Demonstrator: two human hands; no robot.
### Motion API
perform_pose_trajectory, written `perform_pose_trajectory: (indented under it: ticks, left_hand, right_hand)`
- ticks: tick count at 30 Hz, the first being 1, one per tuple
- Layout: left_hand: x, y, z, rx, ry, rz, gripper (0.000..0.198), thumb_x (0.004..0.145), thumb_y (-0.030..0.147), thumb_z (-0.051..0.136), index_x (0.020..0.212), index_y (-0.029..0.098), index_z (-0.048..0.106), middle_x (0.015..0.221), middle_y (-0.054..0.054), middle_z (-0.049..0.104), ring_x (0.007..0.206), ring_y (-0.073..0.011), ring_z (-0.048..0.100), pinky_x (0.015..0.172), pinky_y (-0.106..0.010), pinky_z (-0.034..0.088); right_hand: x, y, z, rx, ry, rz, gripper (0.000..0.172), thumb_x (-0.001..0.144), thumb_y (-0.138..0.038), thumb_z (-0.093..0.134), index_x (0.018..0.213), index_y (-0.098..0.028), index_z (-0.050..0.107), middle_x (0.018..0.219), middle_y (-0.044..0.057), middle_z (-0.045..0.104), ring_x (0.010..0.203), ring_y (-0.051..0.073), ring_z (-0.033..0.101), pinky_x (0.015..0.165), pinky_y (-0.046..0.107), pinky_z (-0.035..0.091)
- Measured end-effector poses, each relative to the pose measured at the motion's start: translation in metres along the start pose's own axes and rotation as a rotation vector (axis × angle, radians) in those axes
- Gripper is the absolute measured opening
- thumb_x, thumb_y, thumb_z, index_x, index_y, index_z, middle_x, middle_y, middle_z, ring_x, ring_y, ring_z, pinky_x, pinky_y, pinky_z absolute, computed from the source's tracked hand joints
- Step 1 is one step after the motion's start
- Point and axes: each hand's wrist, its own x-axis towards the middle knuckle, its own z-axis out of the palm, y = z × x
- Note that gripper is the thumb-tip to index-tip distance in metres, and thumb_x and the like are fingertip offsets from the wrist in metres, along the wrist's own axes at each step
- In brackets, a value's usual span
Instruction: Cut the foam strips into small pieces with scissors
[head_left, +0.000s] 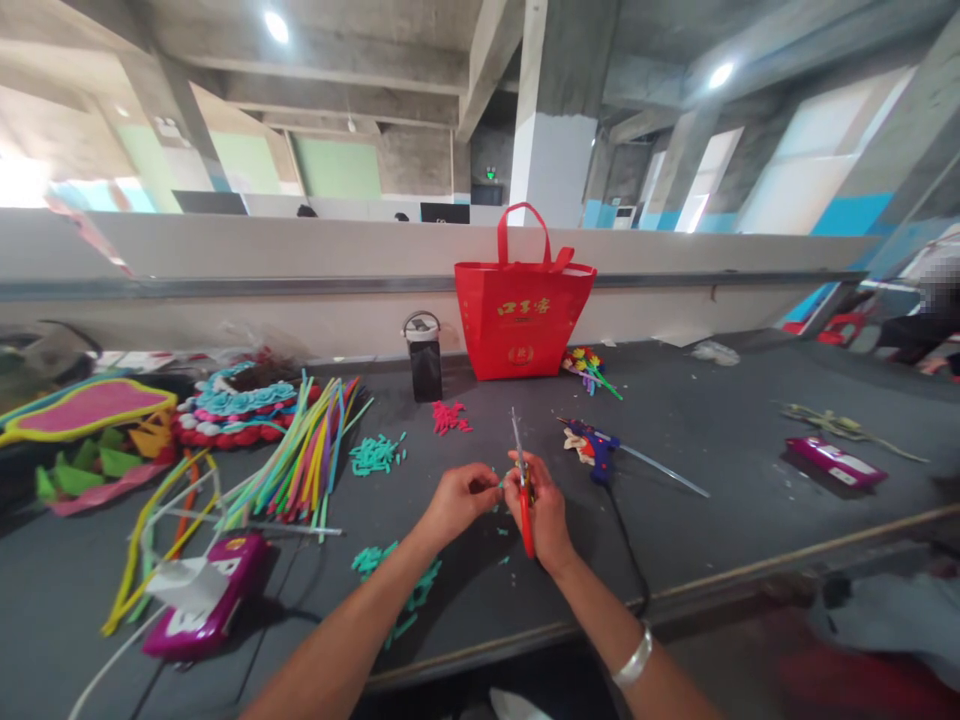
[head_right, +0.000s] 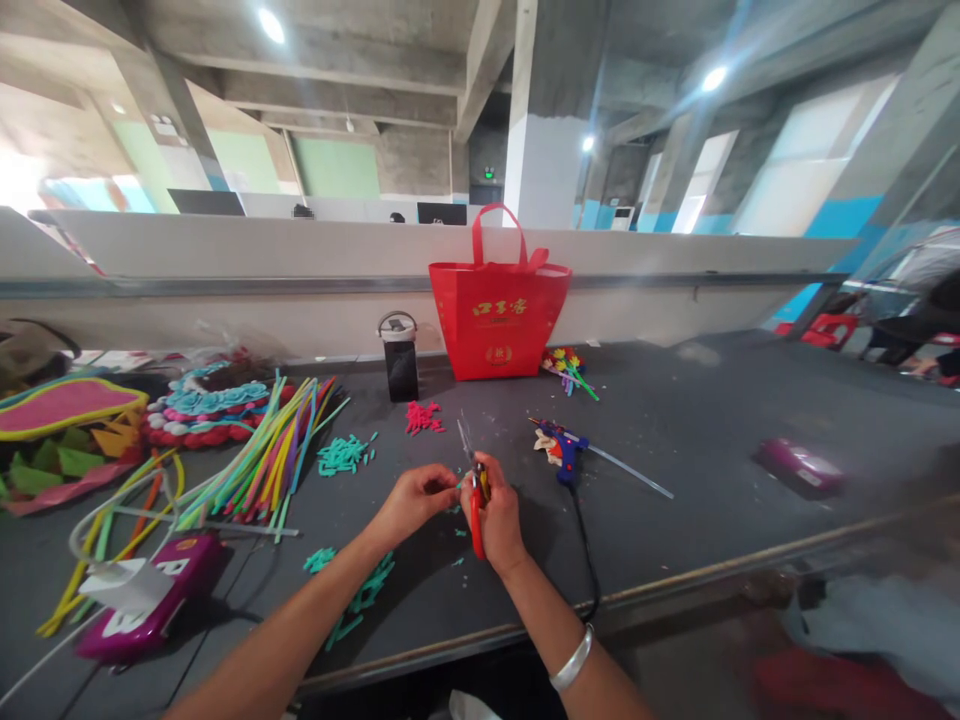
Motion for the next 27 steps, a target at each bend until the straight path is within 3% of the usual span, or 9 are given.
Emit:
perform_pose_trajectory:
  ticks: [10, 15, 19, 27]
  left_hand:
    - [-0.006, 0.012, 0.001, 0.221, 0.005, 0.049, 0.016, 0.072, 0.024, 0.055, 0.070, 0.013, 0.067, 0.061, 0.000, 0.059, 0.058, -0.0112, 0.048, 0.056, -0.022, 0.035]
    - [-0.003, 0.011, -0.004, -0.070, -0.003, -0.081, 0.018, 0.069, 0.030, 0.062, 0.067, 0.013, 0.065, 0.057, 0.001, 0.058, 0.055, -0.0106, 0.048, 0.057, -0.023, 0.036]
    - [-0.002, 0.014, -0.008, -0.304, 0.061, -0.156, 0.017, 0.067, 0.031, 0.066, 0.071, 0.014, 0.067, 0.061, 0.000, 0.061, 0.056, -0.0098, 0.049, 0.058, -0.022, 0.037]
    - [-0.002, 0.012, -0.007, -0.385, 0.054, -0.172, 0.014, 0.067, 0.026, 0.064, 0.071, 0.014, 0.068, 0.063, -0.001, 0.061, 0.057, -0.0103, 0.049, 0.059, -0.023, 0.036]
  right_hand:
    - [-0.001, -0.001, 0.000, -0.038, 0.020, -0.016, 0.034, 0.084, -0.029, 0.049, 0.117, -0.020, 0.050, 0.086, 0.001, 0.065, 0.068, 0.013, 0.062, 0.067, 0.025, 0.051]
    - [0.000, -0.002, -0.003, -0.020, 0.045, 0.015, 0.034, 0.086, -0.032, 0.050, 0.117, -0.020, 0.048, 0.080, -0.001, 0.063, 0.065, 0.013, 0.060, 0.066, 0.025, 0.050]
    - [0.000, -0.001, -0.004, -0.043, 0.040, -0.016, 0.032, 0.087, -0.031, 0.049, 0.118, -0.020, 0.048, 0.084, 0.001, 0.063, 0.069, 0.013, 0.061, 0.070, 0.025, 0.050]
    - [-0.002, 0.002, 0.000, -0.067, 0.040, -0.104, 0.034, 0.086, -0.029, 0.053, 0.119, -0.023, 0.051, 0.097, 0.003, 0.066, 0.076, 0.014, 0.064, 0.072, 0.025, 0.052]
